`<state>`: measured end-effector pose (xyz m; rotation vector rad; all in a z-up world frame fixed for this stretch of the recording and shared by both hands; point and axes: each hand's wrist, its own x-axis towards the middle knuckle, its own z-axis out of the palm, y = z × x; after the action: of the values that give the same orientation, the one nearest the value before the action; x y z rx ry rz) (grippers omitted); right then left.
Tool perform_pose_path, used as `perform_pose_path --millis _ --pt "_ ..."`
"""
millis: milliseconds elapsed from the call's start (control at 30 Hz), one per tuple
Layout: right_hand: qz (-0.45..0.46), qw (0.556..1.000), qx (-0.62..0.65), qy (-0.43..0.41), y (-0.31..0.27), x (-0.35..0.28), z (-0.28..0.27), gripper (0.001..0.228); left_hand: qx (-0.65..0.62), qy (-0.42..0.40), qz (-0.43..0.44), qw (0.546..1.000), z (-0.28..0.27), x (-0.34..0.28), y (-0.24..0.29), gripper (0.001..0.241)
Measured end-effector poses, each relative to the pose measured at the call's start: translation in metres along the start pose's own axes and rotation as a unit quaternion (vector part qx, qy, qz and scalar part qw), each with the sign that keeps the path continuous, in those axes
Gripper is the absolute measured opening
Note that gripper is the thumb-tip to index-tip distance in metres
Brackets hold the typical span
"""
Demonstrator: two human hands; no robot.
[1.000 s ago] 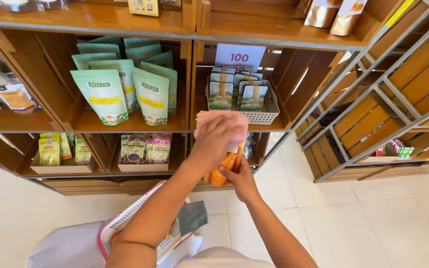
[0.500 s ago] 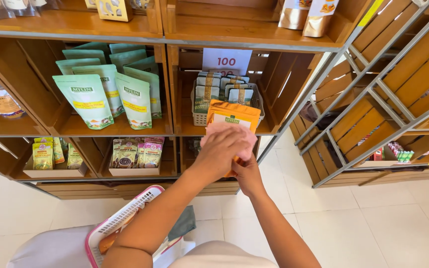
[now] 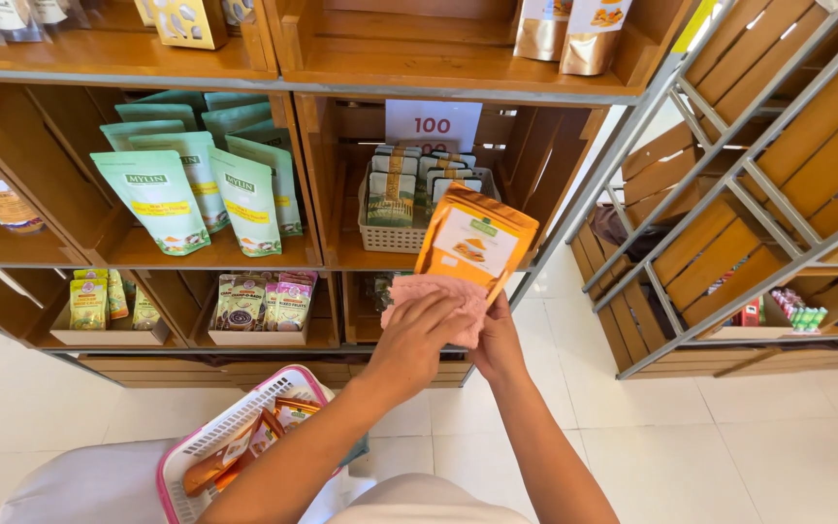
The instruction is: Clean and organize products on wooden display shelves using a cloth.
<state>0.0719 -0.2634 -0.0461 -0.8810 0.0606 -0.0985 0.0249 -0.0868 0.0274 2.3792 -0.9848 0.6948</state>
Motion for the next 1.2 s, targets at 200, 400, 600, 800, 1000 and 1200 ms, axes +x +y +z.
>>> perform_pose_path --millis 200,400,600,800,1000,1200 --pt "0.012 0.999 0.045 0.028 -0.019 0.004 -0.01 0.05 -0.028 0.074 0.046 0.996 0.01 -0.011 0.01 0.038" --pt "0.012 0.998 0.045 -0.041 -0.045 -0.014 0.009 0.05 -0.248 0.236 0.046 0.938 -0.054 0.025 0.002 0.04" --pt "0.052 0.983 0.058 -0.167 -0.028 -0.004 -0.015 0.055 -0.462 0.268 -0.245 0.809 -0.031 0.007 -0.052 0.049" --pt "0.06 0.978 0.044 -0.193 0.001 -0.005 0.005 0.062 -0.65 0.231 -0.249 0.68 -0.034 0.039 -0.047 0.05" --pt "0.027 0.98 0.025 -0.198 -0.047 -0.036 0.067 0.06 -0.696 0.052 -0.328 0.637 -0.037 0.008 -0.099 0.058" --pt "-0.057 0.988 -0.097 -0.107 -0.101 -0.019 0.124 0.061 -0.596 0.008 -0.318 0.738 -0.105 0.028 -0.134 0.052"
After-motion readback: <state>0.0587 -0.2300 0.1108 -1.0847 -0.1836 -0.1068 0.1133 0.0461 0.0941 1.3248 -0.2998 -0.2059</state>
